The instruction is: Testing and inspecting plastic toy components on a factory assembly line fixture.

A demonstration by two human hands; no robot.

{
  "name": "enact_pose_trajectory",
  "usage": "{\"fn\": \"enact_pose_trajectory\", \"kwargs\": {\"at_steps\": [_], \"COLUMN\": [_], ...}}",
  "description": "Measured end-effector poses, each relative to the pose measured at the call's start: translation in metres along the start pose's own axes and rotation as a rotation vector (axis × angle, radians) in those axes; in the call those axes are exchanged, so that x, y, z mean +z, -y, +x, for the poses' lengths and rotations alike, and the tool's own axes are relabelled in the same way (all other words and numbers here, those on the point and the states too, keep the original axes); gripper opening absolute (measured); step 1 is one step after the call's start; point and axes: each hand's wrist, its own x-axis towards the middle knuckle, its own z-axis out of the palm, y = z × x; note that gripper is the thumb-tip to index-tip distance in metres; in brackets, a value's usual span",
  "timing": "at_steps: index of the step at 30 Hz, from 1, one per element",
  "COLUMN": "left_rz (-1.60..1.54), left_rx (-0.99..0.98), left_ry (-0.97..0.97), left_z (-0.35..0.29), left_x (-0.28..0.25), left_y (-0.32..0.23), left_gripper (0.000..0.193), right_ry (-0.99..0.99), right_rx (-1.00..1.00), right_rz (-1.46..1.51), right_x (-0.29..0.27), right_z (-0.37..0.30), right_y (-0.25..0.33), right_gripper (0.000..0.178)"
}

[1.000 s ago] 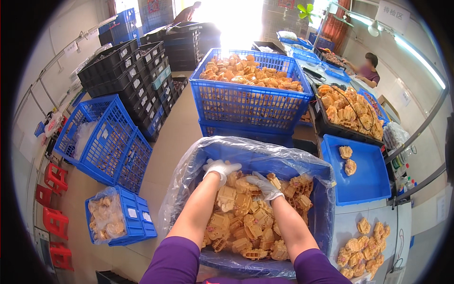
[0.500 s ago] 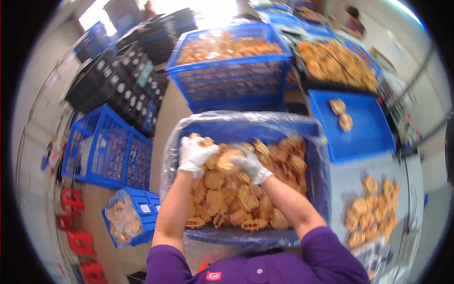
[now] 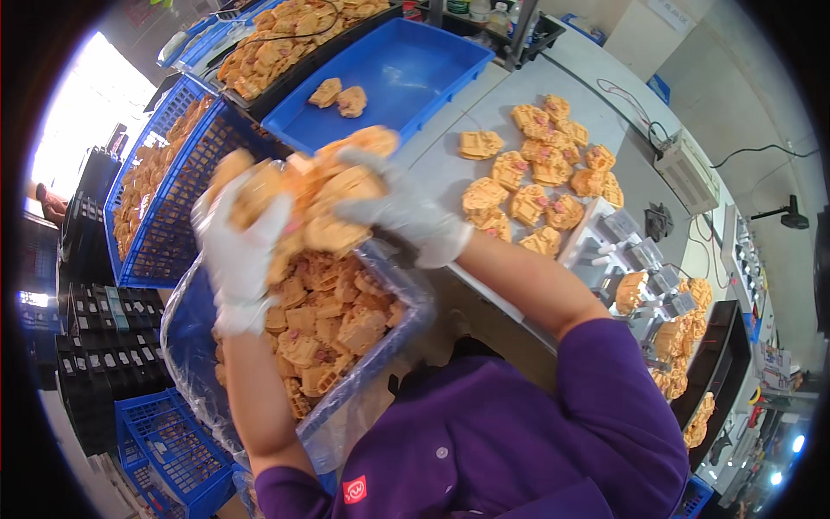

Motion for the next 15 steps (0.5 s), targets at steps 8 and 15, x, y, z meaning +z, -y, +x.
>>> {"fn": "enact_pose_trajectory", "kwargs": {"at_steps": [8, 15], "left_rz": [-0.445, -0.341], "left_rx": [-0.112, -0.259], "left_ry": [0.306, 0.505], "left_z": [-0.020, -0.032], "left_x": [0.301, 0.384], "left_y": [-0.046, -0.098], "left_gripper": [0.066, 0.085], "right_ry": [-0.504, -0.586], "right_rx": [-0.179, 0.170], "right_rz": [-0.458, -1.197], "right_x": [-0.242, -0.339], "right_z": [-0.085, -0.115], "right_y": [0.024, 0.042], "right_gripper": [0.073, 0.124]}}
